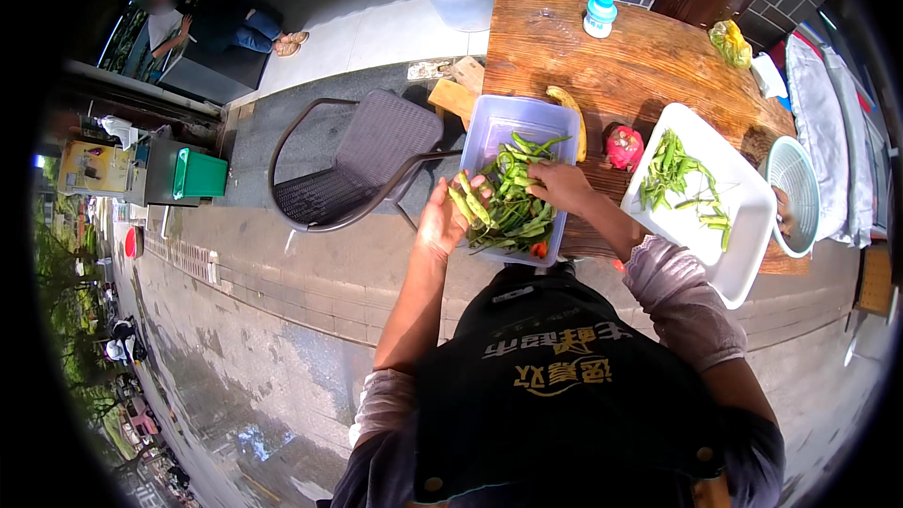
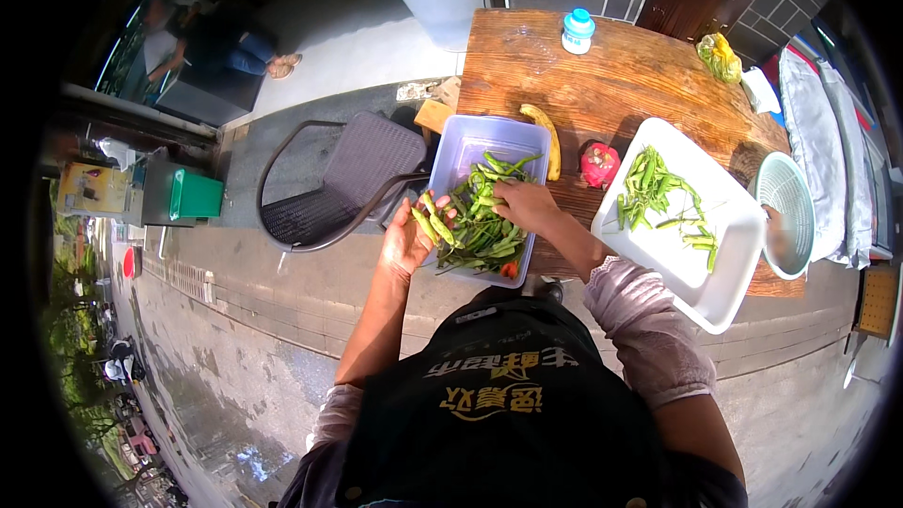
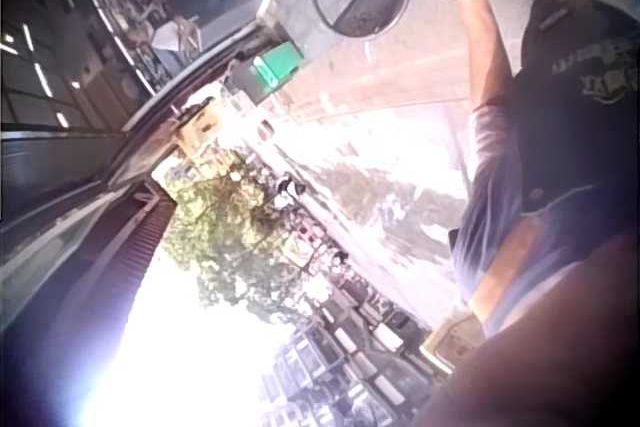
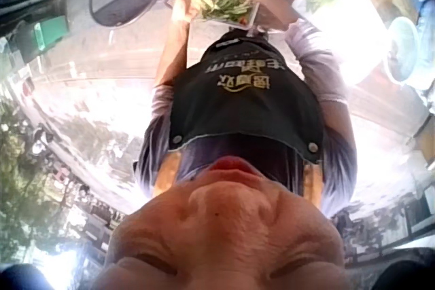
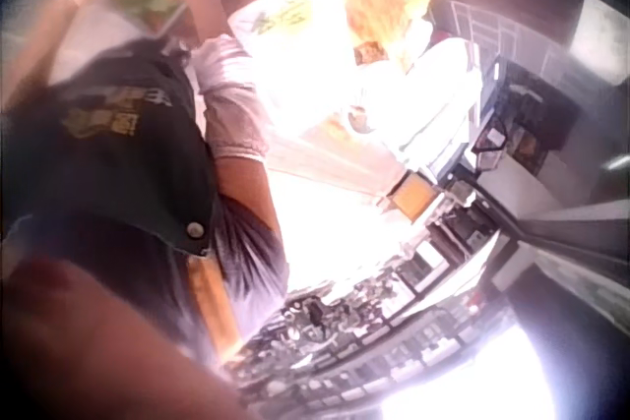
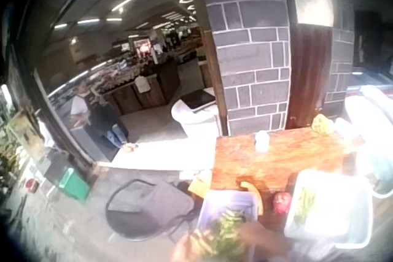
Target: The person retrieves a container of green beans from a refrigerator, walks to a table, and sorts the beans by hand into a second container. The person then removes the ends of the beans and places them into a separate bin.
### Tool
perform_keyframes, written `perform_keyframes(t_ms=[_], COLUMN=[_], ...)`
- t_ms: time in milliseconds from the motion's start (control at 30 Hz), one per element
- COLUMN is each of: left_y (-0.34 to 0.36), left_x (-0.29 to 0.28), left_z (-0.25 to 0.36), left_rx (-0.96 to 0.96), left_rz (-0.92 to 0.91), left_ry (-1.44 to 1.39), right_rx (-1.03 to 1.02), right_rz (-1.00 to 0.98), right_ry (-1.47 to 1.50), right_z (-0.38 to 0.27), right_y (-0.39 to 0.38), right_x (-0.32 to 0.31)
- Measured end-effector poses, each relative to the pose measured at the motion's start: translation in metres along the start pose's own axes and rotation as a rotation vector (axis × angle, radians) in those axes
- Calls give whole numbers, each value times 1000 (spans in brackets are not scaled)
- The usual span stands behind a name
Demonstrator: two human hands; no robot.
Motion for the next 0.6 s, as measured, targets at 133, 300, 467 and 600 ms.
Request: perform_keyframes(t_ms=[133,300,467,600], left_y=[28,49,36,30], left_x=[-10,6,19,31], left_z=[-4,-20,-21,-14], left_rx=[0,110,45,63], left_rz=[-25,97,-71,-106], left_ry=[-97,129,161,188], right_rx=[172,84,168,364], right_rz=[322,472,514,477], right_ry=[493,402,851,1115], right_z=[-7,-49,-18,-36], right_y=[-2,16,15,7], right_x=[-6,2,26,15])
Point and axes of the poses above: each hand's wrist, its own y-axis towards the middle knuckle, its own x-axis out of the palm, z = x × y, the point moved 6 cm from there along y, towards the middle knuckle, and after that the axes turned 13 degrees about -x, right-handed, at the moved point
